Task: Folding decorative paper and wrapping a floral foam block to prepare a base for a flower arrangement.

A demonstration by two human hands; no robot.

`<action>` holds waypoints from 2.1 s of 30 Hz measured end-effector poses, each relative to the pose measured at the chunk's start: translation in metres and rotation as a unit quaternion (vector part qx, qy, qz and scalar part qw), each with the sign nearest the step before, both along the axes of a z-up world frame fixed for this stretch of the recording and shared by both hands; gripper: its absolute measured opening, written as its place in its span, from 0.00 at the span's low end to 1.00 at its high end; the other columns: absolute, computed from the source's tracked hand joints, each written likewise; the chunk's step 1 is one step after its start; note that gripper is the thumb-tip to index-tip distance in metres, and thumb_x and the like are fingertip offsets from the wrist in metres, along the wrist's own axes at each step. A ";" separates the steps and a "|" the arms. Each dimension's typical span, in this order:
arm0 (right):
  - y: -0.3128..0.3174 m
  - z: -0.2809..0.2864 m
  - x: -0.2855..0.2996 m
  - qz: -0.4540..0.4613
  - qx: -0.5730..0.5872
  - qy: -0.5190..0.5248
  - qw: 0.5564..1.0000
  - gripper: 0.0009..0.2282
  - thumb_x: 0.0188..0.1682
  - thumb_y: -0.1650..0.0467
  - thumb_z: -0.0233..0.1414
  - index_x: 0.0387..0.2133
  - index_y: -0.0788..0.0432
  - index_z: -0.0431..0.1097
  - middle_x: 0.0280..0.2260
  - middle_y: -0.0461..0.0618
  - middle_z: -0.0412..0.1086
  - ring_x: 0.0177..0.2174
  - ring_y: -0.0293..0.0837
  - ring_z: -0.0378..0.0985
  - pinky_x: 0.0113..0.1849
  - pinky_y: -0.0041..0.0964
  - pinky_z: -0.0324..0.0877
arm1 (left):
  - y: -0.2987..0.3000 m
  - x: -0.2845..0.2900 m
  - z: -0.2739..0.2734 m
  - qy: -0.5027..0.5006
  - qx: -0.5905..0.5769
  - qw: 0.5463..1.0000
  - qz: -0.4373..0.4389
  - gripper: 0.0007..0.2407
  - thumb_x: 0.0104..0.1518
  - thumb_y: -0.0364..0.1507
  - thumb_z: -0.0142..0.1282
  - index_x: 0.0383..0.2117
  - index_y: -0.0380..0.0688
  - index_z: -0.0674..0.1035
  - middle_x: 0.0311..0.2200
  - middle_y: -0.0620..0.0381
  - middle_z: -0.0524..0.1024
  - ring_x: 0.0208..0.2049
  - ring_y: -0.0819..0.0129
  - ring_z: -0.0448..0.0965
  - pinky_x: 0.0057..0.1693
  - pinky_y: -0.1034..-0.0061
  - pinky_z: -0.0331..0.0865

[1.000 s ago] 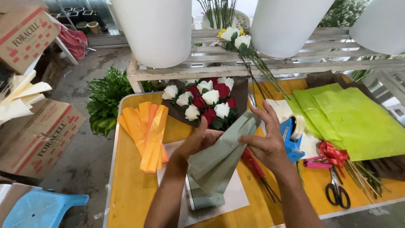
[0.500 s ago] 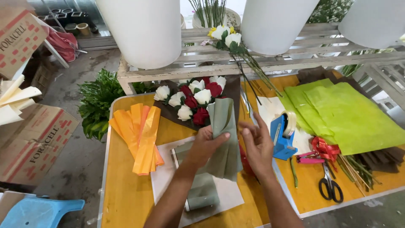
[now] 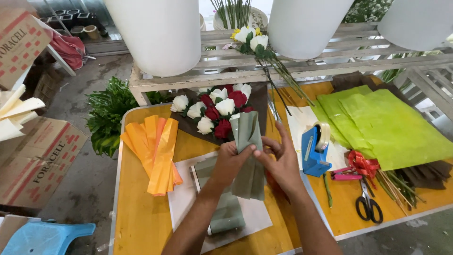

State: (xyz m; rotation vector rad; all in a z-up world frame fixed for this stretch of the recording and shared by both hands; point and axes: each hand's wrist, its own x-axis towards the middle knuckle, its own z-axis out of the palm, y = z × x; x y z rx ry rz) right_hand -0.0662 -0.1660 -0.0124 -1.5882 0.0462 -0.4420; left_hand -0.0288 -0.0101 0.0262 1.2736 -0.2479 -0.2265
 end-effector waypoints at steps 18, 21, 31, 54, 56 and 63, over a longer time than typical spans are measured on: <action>-0.010 0.025 0.046 -0.059 0.198 -0.034 0.978 0.23 0.57 0.68 0.52 0.64 0.61 0.56 0.36 0.59 0.77 0.32 0.46 0.83 0.37 0.34 0.79 | 0.008 0.009 -0.002 0.022 0.009 0.998 -0.053 0.06 0.53 0.25 0.66 0.21 0.40 0.80 0.17 0.63 0.77 0.20 0.80 0.72 0.33 0.82 0.70; 0.006 0.023 0.015 -0.008 0.060 0.074 0.995 0.28 0.54 0.64 0.53 0.66 0.63 0.55 0.39 0.70 0.77 0.36 0.57 0.84 0.40 0.49 0.80 | 0.004 0.017 -0.026 0.041 -0.005 0.999 -0.017 0.07 0.55 0.26 0.66 0.23 0.40 0.80 0.19 0.64 0.76 0.22 0.80 0.71 0.34 0.82 0.70; 0.010 -0.024 -0.009 -0.025 0.121 0.060 0.991 0.34 0.41 0.76 0.66 0.63 0.60 0.60 0.25 0.51 0.78 0.24 0.37 0.80 0.30 0.28 0.80 | -0.010 0.020 -0.047 0.053 -0.016 0.998 0.012 0.06 0.52 0.25 0.68 0.22 0.40 0.80 0.18 0.66 0.75 0.21 0.83 0.68 0.31 0.85 0.64; -0.173 -0.074 -0.021 -0.247 0.029 0.134 0.959 0.15 0.43 0.72 0.64 0.42 0.64 0.72 0.27 0.52 0.77 0.26 0.38 0.80 0.26 0.26 0.72 | -0.013 0.005 -0.024 0.159 0.064 0.985 -0.027 0.08 0.50 0.28 0.71 0.32 0.39 0.85 0.29 0.51 0.84 0.28 0.66 0.83 0.41 0.71 0.77; -0.186 -0.082 -0.019 -0.229 0.014 0.139 0.963 0.17 0.39 0.70 0.69 0.40 0.61 0.74 0.25 0.49 0.78 0.24 0.35 0.79 0.25 0.26 0.74 | -0.013 0.007 -0.027 0.149 0.079 0.985 -0.023 0.09 0.51 0.29 0.71 0.36 0.41 0.85 0.31 0.54 0.84 0.31 0.67 0.82 0.44 0.72 0.75; -0.175 -0.079 -0.034 -0.265 -0.016 0.107 0.958 0.11 0.43 0.72 0.65 0.38 0.60 0.76 0.24 0.50 0.76 0.25 0.35 0.75 0.26 0.25 0.69 | -0.011 0.011 -0.031 0.150 0.090 0.984 -0.016 0.12 0.51 0.30 0.70 0.39 0.42 0.84 0.34 0.52 0.83 0.35 0.62 0.80 0.48 0.64 0.71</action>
